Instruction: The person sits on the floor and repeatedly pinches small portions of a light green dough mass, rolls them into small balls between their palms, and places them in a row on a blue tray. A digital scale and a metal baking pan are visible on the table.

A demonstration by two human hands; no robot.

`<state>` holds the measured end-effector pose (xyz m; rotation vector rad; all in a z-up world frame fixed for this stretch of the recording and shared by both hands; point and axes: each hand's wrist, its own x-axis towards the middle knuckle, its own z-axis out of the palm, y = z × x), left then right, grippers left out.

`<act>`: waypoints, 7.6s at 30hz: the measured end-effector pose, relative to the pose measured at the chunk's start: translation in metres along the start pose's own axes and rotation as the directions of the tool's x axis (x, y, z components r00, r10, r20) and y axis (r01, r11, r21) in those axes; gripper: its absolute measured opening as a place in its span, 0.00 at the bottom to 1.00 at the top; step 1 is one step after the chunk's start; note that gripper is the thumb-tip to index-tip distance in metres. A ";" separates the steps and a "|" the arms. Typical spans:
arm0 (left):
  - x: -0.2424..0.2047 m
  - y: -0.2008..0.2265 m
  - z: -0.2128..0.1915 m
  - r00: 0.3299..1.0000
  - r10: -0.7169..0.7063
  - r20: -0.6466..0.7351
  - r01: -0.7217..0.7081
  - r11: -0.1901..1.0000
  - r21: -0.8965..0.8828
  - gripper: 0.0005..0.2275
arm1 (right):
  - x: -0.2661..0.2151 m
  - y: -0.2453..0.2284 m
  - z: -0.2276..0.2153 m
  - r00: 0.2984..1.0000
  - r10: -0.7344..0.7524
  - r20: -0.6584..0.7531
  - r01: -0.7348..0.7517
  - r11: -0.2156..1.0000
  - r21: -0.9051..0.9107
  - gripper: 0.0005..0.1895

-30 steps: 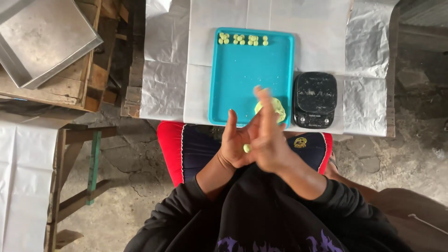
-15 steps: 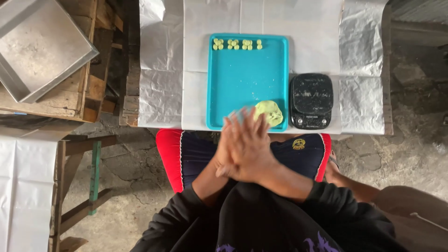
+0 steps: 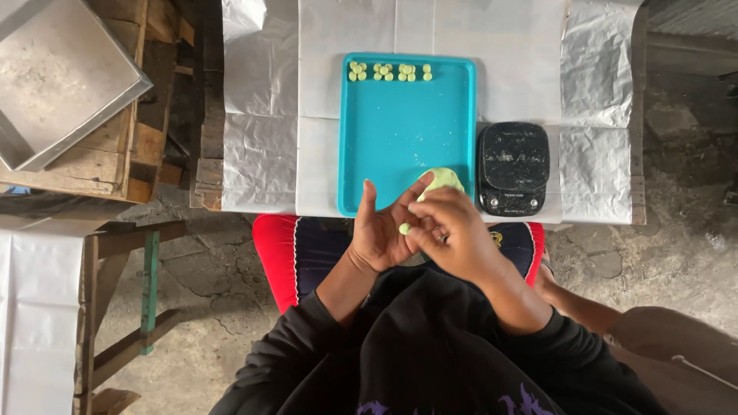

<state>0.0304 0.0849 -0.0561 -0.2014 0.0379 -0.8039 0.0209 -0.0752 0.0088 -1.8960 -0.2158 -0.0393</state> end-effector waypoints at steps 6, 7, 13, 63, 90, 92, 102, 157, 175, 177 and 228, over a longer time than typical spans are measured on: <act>-0.005 0.008 -0.019 0.958 0.067 -0.279 -0.019 0.985 0.170 0.48 | -0.008 0.054 0.019 0.921 -0.322 0.218 0.387 0.803 -0.452 0.14; -0.008 0.008 -0.024 0.942 0.073 -0.326 -0.018 0.986 0.166 0.48 | -0.009 0.058 0.021 0.922 -0.299 0.247 0.381 0.820 -0.427 0.14; -0.029 0.014 -0.064 0.849 0.036 -0.527 0.133 0.951 0.280 0.39 | 0.056 0.129 0.001 0.995 0.059 0.083 -0.030 0.949 -0.314 0.13; -0.046 0.028 -0.074 0.733 -0.016 -0.680 0.510 0.675 0.533 0.34 | 0.239 0.307 -0.030 0.974 0.119 -0.190 -0.215 0.740 -0.638 0.09; -0.035 0.022 -0.064 0.703 -0.060 -0.708 0.631 0.511 0.584 0.37 | 0.089 0.226 -0.038 0.968 0.108 -0.227 -0.198 0.883 -0.425 0.05; -0.037 0.021 -0.069 0.687 -0.074 -0.723 0.690 0.380 0.616 0.35 | 0.047 0.220 -0.045 0.945 0.225 -0.240 -0.298 0.893 -0.338 0.08; -0.003 0.012 -0.075 0.807 0.113 -0.579 0.590 -0.127 0.797 0.18 | 0.000 0.121 -0.054 0.973 0.229 -0.031 -0.222 0.890 -0.398 0.21; -0.034 -0.008 0.035 0.910 0.383 -0.156 -0.219 0.767 0.603 0.43 | -0.080 0.017 0.041 0.961 -0.186 0.205 0.274 0.521 -0.808 0.42; -0.032 -0.031 0.019 0.894 0.316 -0.318 -0.140 0.870 0.472 0.29 | -0.059 -0.016 0.032 0.946 -0.272 0.175 0.324 0.777 -0.541 0.35; -0.035 -0.030 0.024 0.880 0.349 -0.322 -0.164 0.860 0.483 0.25 | -0.062 -0.011 0.027 0.940 -0.298 0.164 0.336 0.741 -0.581 0.40; 0.002 -0.042 0.068 0.994 0.068 -0.080 -0.049 0.974 0.220 0.46 | 0.010 -0.060 0.022 0.984 0.084 0.157 -0.095 0.994 0.059 0.93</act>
